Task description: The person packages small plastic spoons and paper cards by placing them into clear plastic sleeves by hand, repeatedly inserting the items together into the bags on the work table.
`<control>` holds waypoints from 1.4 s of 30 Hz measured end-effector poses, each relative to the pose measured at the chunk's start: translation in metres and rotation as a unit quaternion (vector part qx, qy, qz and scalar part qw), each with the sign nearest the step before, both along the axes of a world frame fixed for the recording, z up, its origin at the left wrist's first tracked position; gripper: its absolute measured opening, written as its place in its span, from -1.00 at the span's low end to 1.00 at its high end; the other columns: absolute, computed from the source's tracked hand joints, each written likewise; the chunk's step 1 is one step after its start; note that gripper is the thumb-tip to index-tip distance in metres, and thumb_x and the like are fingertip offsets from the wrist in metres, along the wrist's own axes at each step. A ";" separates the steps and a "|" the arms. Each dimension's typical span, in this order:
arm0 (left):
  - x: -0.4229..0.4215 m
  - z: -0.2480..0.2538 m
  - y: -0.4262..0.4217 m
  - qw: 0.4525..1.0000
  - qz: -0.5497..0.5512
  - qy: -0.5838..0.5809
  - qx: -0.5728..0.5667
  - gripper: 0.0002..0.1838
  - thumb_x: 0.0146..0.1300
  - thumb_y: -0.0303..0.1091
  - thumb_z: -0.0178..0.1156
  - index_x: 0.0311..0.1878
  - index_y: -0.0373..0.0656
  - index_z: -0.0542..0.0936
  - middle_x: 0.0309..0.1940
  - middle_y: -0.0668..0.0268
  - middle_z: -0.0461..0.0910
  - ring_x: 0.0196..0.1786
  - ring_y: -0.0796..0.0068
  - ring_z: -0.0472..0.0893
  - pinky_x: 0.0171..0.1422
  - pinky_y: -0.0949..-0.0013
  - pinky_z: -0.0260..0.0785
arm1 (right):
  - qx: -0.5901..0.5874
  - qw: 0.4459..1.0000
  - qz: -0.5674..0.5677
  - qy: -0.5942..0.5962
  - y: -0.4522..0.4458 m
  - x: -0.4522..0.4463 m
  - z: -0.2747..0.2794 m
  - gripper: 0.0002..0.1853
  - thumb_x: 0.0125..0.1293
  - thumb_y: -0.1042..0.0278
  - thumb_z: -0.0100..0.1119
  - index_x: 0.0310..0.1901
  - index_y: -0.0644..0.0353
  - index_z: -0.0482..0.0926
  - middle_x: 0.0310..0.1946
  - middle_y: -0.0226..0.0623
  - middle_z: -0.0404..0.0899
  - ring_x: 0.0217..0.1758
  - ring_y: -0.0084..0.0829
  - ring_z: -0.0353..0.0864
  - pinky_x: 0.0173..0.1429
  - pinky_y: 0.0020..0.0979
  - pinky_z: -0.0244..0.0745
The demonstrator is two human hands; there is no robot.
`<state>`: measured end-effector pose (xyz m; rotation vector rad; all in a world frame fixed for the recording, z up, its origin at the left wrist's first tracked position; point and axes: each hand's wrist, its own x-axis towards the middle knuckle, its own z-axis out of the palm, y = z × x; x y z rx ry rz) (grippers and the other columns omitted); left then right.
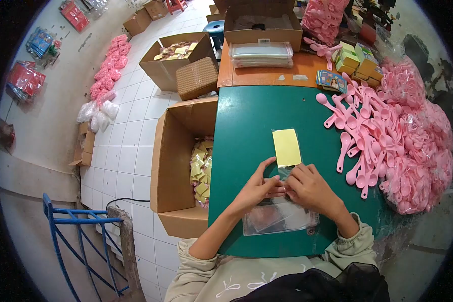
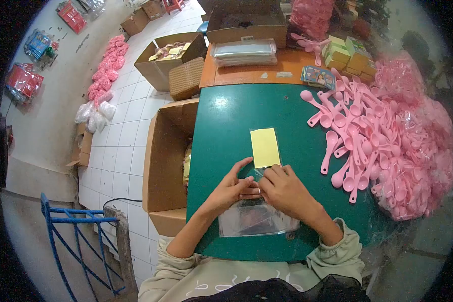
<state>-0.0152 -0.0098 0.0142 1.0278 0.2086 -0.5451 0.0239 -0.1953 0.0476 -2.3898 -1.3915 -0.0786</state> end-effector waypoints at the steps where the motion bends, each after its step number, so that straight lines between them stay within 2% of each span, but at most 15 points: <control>1: 0.000 -0.001 0.001 1.000 0.007 0.000 -0.009 -0.42 0.40 -0.38 -0.06 0.40 -0.02 -0.05 -0.18 0.10 0.53 -0.14 0.40 0.61 0.06 0.30 0.53 | 0.001 0.999 0.003 -0.040 0.002 -0.001 -0.001 -0.84 -0.02 0.38 0.20 -0.40 0.19 0.45 -0.38 -0.27 0.37 -0.19 -0.28 0.42 -0.06 -0.24 0.32; 5: 0.001 0.006 0.002 1.000 0.017 0.003 0.001 -0.43 0.39 -0.38 -0.04 0.39 -0.07 0.00 -0.19 0.12 0.53 -0.17 0.43 0.61 0.00 0.34 0.55 | 0.011 0.995 0.016 -0.099 0.005 -0.004 -0.001 -0.87 -0.04 0.40 0.16 -0.44 0.20 0.45 -0.44 -0.30 0.37 -0.27 -0.32 0.43 -0.03 -0.24 0.33; 12: -0.004 0.006 -0.005 0.989 0.034 -0.088 0.115 -0.42 0.30 -0.51 0.05 0.35 -0.13 0.10 -0.26 0.10 0.61 -0.19 0.49 0.62 -0.14 0.47 0.49 | 0.048 0.996 0.070 -0.031 0.006 -0.012 -0.005 -0.87 -0.02 0.42 0.20 -0.44 0.20 0.45 -0.45 -0.29 0.40 -0.29 -0.32 0.44 -0.03 -0.29 0.33; 18: 0.000 0.008 0.008 0.994 -0.001 -0.077 0.077 -0.48 0.29 -0.50 0.05 0.30 -0.18 0.20 -0.21 0.10 0.64 -0.17 0.53 0.61 -0.13 0.51 0.45 | 0.189 0.937 0.019 0.292 -0.054 -0.002 0.041 -0.84 0.06 0.42 0.25 -0.38 0.18 0.44 -0.41 -0.32 0.42 -0.24 -0.40 0.44 -0.05 -0.41 0.31; 21: -0.001 0.009 0.007 0.986 -0.054 -0.106 0.115 -0.58 0.30 -0.45 0.06 0.22 -0.21 0.32 -0.21 0.17 0.64 -0.13 0.53 0.61 -0.09 0.52 0.45 | 0.293 0.848 -0.188 0.400 -0.145 0.001 0.078 -0.81 -0.04 0.53 0.27 -0.37 0.21 0.47 -0.44 -0.44 0.41 -0.33 -0.54 0.40 -0.18 -0.51 0.32; 23: 0.000 0.007 0.008 0.983 -0.073 -0.114 0.121 -0.66 0.32 -0.42 0.05 0.15 -0.24 0.40 -0.21 0.20 0.64 -0.11 0.53 0.61 -0.08 0.54 0.44 | 0.298 0.888 -0.245 0.252 -0.241 0.011 0.096 -0.78 -0.07 0.52 0.31 -0.39 0.21 0.46 -0.49 -0.47 0.40 -0.39 -0.59 0.39 -0.28 -0.57 0.30; 24: 0.000 0.005 0.007 0.982 -0.084 -0.117 0.123 -0.69 0.33 -0.41 0.04 0.12 -0.26 0.43 -0.21 0.21 0.64 -0.10 0.53 0.61 -0.07 0.54 0.44 | 0.307 0.873 -0.231 0.300 -0.283 0.020 0.113 -0.81 0.01 0.45 0.26 -0.39 0.19 0.41 -0.52 -0.48 0.38 -0.44 -0.61 0.34 -0.33 -0.61 0.22; 25: 0.000 0.004 0.007 0.982 -0.086 -0.116 0.125 -0.70 0.33 -0.40 0.03 0.10 -0.28 0.44 -0.21 0.20 0.64 -0.11 0.52 0.61 -0.06 0.53 0.45 | 0.293 0.867 -0.335 0.226 -0.313 0.024 0.127 -0.79 0.09 0.36 0.26 -0.34 0.22 0.42 -0.51 -0.41 0.42 -0.42 -0.55 0.39 -0.31 -0.52 0.28; 28: -0.001 0.001 0.004 0.981 -0.088 -0.116 0.124 -0.71 0.36 -0.37 0.01 0.05 -0.33 0.46 -0.19 0.19 0.62 -0.11 0.51 0.62 -0.04 0.50 0.45 | -0.035 0.809 -0.585 -0.050 -0.374 0.041 0.136 -0.69 0.03 0.37 0.31 -0.25 0.20 0.39 -0.37 -0.35 0.38 -0.29 -0.45 0.38 -0.21 -0.46 0.30; 29: -0.002 0.001 0.004 0.982 -0.091 -0.115 0.121 -0.70 0.36 -0.36 0.01 0.05 -0.35 0.46 -0.17 0.18 0.62 -0.10 0.50 0.61 -0.02 0.48 0.45 | -0.088 0.798 -0.587 -0.104 -0.363 0.038 0.131 -0.65 0.01 0.38 0.33 -0.22 0.20 0.38 -0.32 -0.33 0.37 -0.24 -0.41 0.38 -0.18 -0.44 0.31; 31: -0.003 0.001 0.004 0.987 -0.077 -0.112 0.088 -0.70 0.36 -0.35 0.02 0.04 -0.38 0.46 -0.13 0.17 0.60 -0.08 0.48 0.60 0.02 0.46 0.45 | -0.045 0.863 -0.489 -0.121 -0.315 0.032 0.110 -0.57 -0.03 0.39 0.36 -0.15 0.19 0.36 -0.22 -0.29 0.34 -0.15 -0.35 0.37 -0.11 -0.41 0.33; 34: 0.001 0.011 0.005 0.994 -0.058 -0.092 0.015 -0.69 0.35 -0.37 0.03 0.05 -0.39 0.45 -0.05 0.14 0.56 0.00 0.44 0.58 0.09 0.46 0.43 | 0.048 0.971 -0.233 0.000 -0.183 0.015 0.066 -0.45 -0.09 0.41 0.41 -0.06 0.17 0.33 -0.08 -0.23 0.31 -0.01 -0.24 0.35 -0.02 -0.35 0.35; 36: 0.001 0.014 0.006 0.996 -0.046 -0.070 -0.015 -0.68 0.34 -0.38 0.04 0.07 -0.39 0.42 -0.04 0.13 0.56 0.00 0.43 0.58 0.10 0.44 0.43 | 0.075 0.988 -0.128 0.046 -0.097 0.005 0.032 -0.37 -0.13 0.42 0.45 0.00 0.16 0.31 0.01 -0.19 0.29 0.08 -0.17 0.35 0.05 -0.31 0.37; 40: -0.005 0.015 0.008 0.995 0.007 -0.066 -0.081 -0.65 0.30 -0.42 0.09 0.12 -0.30 0.39 -0.03 0.14 0.56 -0.01 0.44 0.58 0.06 0.44 0.44 | 0.152 0.979 -0.100 0.091 -0.023 0.007 -0.019 -0.56 -0.05 0.43 0.42 -0.14 0.20 0.40 -0.07 -0.15 0.30 -0.09 -0.33 0.47 -0.15 -0.38 0.46; 42: -0.008 0.018 0.011 0.995 0.015 -0.101 -0.021 -0.66 0.29 -0.44 0.10 0.11 -0.24 0.39 -0.04 0.15 0.57 -0.04 0.48 0.59 0.01 0.47 0.43 | 0.227 0.961 -0.110 0.112 -0.009 0.011 -0.024 -0.75 0.06 0.50 0.31 -0.23 0.23 0.47 -0.13 -0.20 0.34 -0.20 -0.42 0.54 -0.20 -0.42 0.49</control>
